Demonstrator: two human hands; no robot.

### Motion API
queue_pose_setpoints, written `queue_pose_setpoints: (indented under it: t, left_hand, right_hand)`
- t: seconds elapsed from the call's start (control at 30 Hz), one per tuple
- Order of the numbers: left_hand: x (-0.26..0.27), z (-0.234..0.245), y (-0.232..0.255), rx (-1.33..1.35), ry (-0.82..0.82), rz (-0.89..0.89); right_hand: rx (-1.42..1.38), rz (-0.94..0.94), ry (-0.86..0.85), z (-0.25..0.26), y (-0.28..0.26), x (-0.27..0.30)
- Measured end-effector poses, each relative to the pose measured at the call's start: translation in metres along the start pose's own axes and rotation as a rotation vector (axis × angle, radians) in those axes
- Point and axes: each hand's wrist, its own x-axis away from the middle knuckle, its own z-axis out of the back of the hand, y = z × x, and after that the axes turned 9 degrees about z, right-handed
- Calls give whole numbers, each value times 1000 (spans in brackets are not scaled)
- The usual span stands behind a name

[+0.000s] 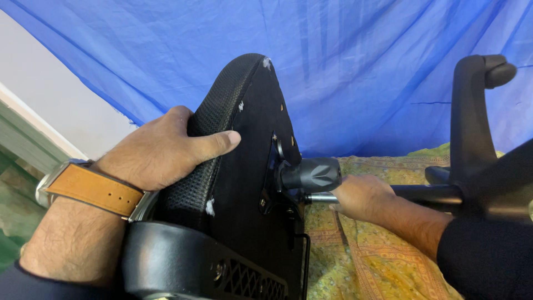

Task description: The person attaches a black plastic frame to the back of an office chair seat using a screwdriver. They align the frame with the seat, insert screws, and tighten them to secure the components together.

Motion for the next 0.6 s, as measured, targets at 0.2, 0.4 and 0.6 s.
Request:
queue_pose_setpoints:
  t: [0.2,0.4,0.6]
  left_hand:
    - [0,-5,-1,153,-1,-5]
    - [-3,-12,-36,469,-90,-144]
    - [60,-34,-79,744,100,-529]
  right_hand:
    - [43,34,3,-12,8,-8]
    - [54,44,29,-24,15,-16]
    - [-58,25,23,-26,17,-14]
